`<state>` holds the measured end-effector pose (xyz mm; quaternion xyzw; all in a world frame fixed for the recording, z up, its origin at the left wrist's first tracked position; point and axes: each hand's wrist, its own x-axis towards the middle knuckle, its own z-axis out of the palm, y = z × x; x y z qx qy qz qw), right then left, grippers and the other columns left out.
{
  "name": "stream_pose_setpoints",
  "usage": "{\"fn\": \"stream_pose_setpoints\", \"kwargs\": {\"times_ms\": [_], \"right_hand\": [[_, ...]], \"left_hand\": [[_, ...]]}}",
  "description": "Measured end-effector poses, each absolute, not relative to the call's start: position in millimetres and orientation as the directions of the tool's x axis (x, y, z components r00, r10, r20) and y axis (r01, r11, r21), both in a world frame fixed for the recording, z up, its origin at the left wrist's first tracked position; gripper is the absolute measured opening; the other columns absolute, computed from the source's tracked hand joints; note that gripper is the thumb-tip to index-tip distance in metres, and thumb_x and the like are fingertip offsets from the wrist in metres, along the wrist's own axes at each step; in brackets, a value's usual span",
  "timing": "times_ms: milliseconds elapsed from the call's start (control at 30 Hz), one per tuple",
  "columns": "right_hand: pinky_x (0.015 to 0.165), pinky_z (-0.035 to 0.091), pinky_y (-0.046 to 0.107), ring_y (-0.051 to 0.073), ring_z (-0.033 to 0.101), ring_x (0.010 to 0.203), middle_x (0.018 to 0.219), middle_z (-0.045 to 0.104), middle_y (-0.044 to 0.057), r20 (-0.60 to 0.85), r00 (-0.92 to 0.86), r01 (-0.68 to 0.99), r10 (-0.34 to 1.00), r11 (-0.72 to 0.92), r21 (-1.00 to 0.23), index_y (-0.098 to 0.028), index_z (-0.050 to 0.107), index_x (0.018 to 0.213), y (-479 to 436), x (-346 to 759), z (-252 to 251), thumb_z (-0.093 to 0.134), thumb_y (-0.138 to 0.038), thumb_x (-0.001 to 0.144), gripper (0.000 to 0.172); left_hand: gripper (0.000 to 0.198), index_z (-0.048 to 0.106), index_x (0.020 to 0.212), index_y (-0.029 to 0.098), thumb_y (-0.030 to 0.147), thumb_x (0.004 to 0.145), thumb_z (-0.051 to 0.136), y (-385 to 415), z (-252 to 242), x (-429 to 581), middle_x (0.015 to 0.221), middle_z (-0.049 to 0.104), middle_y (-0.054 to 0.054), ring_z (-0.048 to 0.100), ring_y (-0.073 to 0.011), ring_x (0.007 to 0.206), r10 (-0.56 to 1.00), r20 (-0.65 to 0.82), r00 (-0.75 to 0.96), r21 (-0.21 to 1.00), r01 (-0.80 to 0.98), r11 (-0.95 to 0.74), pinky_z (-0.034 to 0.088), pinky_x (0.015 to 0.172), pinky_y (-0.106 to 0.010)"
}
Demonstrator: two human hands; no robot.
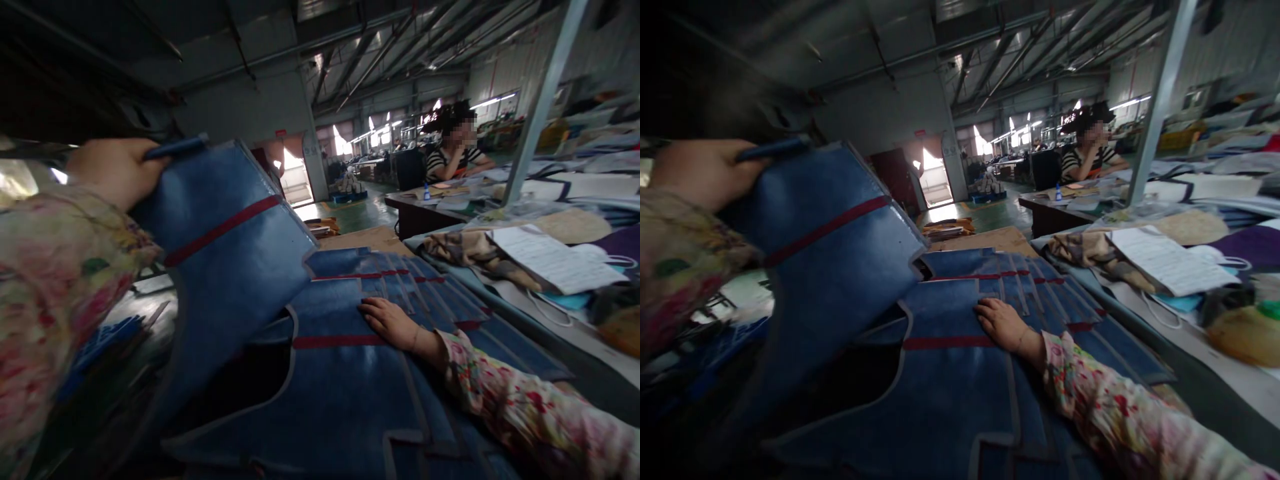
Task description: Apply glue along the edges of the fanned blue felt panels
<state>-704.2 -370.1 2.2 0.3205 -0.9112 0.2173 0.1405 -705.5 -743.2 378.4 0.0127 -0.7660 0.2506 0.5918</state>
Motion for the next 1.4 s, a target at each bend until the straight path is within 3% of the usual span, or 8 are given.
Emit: {"fn": "stream_pose_setpoints", "kwargs": {"times_ms": [133, 267, 433, 600, 767, 933, 1133, 1400], "right_hand": [[0.1, 0.036, 0.037, 0.021, 0.046, 0.118, 0.126, 0.052, 0.01, 0.396, -0.759, -0.642, -0.516, 0.697, -0.321, -0.018, 0.055, 0.123, -370, -703, 4, 0.033, -0.032, 0.093, 0.04], [0.099, 0.037, 0.038, 0.022, 0.046, 0.117, 0.127, 0.052, 0.01, 0.394, -0.774, -0.624, -0.496, 0.703, -0.342, -0.019, 0.055, 0.122, -371, -700, 6, 0.033, -0.032, 0.092, 0.039], [0.099, 0.037, 0.038, 0.022, 0.047, 0.116, 0.125, 0.053, 0.011, 0.411, -0.763, -0.639, -0.499, 0.682, -0.357, -0.017, 0.056, 0.121, -371, -700, 8, 0.035, -0.029, 0.091, 0.038], [0.094, 0.04, 0.037, 0.021, 0.053, 0.101, 0.107, 0.061, 0.011, 0.426, -0.735, -0.672, -0.528, 0.648, -0.357, -0.015, 0.064, 0.103, -370, -702, 6, 0.036, -0.026, 0.091, 0.033], [0.095, 0.04, 0.036, 0.021, 0.054, 0.1, 0.103, 0.061, 0.012, 0.456, -0.762, -0.647, -0.46, 0.552, -0.526, -0.014, 0.063, 0.096, -368, -704, 4, 0.032, -0.027, 0.091, 0.034], [0.1, 0.038, 0.034, 0.019, 0.053, 0.108, 0.111, 0.06, 0.009, 0.382, -0.906, -0.423, -0.181, 0.4, -0.813, -0.016, 0.059, 0.105, -364, -711, 5, 0.026, -0.039, 0.093, 0.041], [0.092, 0.041, 0.029, 0.018, 0.056, 0.095, 0.101, 0.057, 0.01, 0.298, -0.935, -0.345, -0.194, 0.695, -0.63, -0.016, 0.061, 0.079, -365, -732, 7, 0.042, -0.032, 0.089, 0.027], [0.086, 0.042, 0.03, 0.018, 0.057, 0.086, 0.091, 0.056, 0.009, 0.232, -0.959, -0.278, -0.162, 0.695, -0.663, -0.016, 0.059, 0.071, -368, -746, 14, 0.049, -0.031, 0.085, 0.022]], "left_hand": [[0.073, 0.058, 0.102, -0.008, 0.046, 0.078, 0.015, -688, 404, -719, 0.091, 0.062, -0.006, 0.055, -0.0232, 0.097, 0.204, 0.916, -0.345, -0.252, -0.101, 0.962, 0.032, 0.068, -0.032], [0.048, 0.056, 0.113, 0.001, 0.032, 0.083, 0.035, -643, 370, -705, 0.105, 0.06, -0.003, 0.053, -0.0209, 0.104, 0.365, 0.88, -0.305, -0.343, 0.125, 0.931, 0.035, 0.085, -0.037], [0.037, 0.055, 0.119, 0.018, 0.012, 0.086, 0.038, -605, 220, -691, 0.11, 0.062, -0.003, 0.052, -0.0176, 0.1, 0.606, 0.523, -0.599, -0.437, 0.422, 0.794, 0.043, 0.088, -0.034], [0.045, 0.05, 0.124, 0.023, 0.005, 0.086, 0.033, -589, 77, -683, 0.116, 0.058, -0.006, 0.052, -0.0217, 0.101, 0.474, 0.075, -0.877, -0.311, 0.431, 0.847, 0.047, 0.079, -0.037], [0.045, 0.046, 0.128, 0.024, 0.009, 0.088, 0.034, -596, 50, -686, 0.118, 0.053, -0.005, 0.048, -0.0179, 0.104, 0.462, 0.101, -0.881, -0.186, 0.44, 0.879, 0.045, 0.084, -0.029], [0.048, 0.045, 0.128, 0.023, 0.005, 0.086, 0.032, -596, 53, -686, 0.112, 0.054, -0.006, 0.047, -0.0172, 0.1, 0.456, 0.093, -0.885, -0.179, 0.436, 0.882, 0.046, 0.083, -0.026], [0.045, 0.046, 0.127, 0.02, 0.007, 0.086, 0.033, -595, 50, -680, 0.116, 0.055, -0.007, 0.049, -0.0199, 0.103, 0.455, 0.16, -0.876, -0.179, 0.428, 0.886, 0.046, 0.083, -0.032], [0.041, 0.044, 0.127, 0.029, 0.045, 0.089, 0.038, -609, 32, -689, 0.138, 0.043, -0.004, 0.035, -0.0211, 0.127, 0.401, 0.259, -0.879, -0.026, 0.409, 0.912, 0.028, 0.104, -0.046]]}}
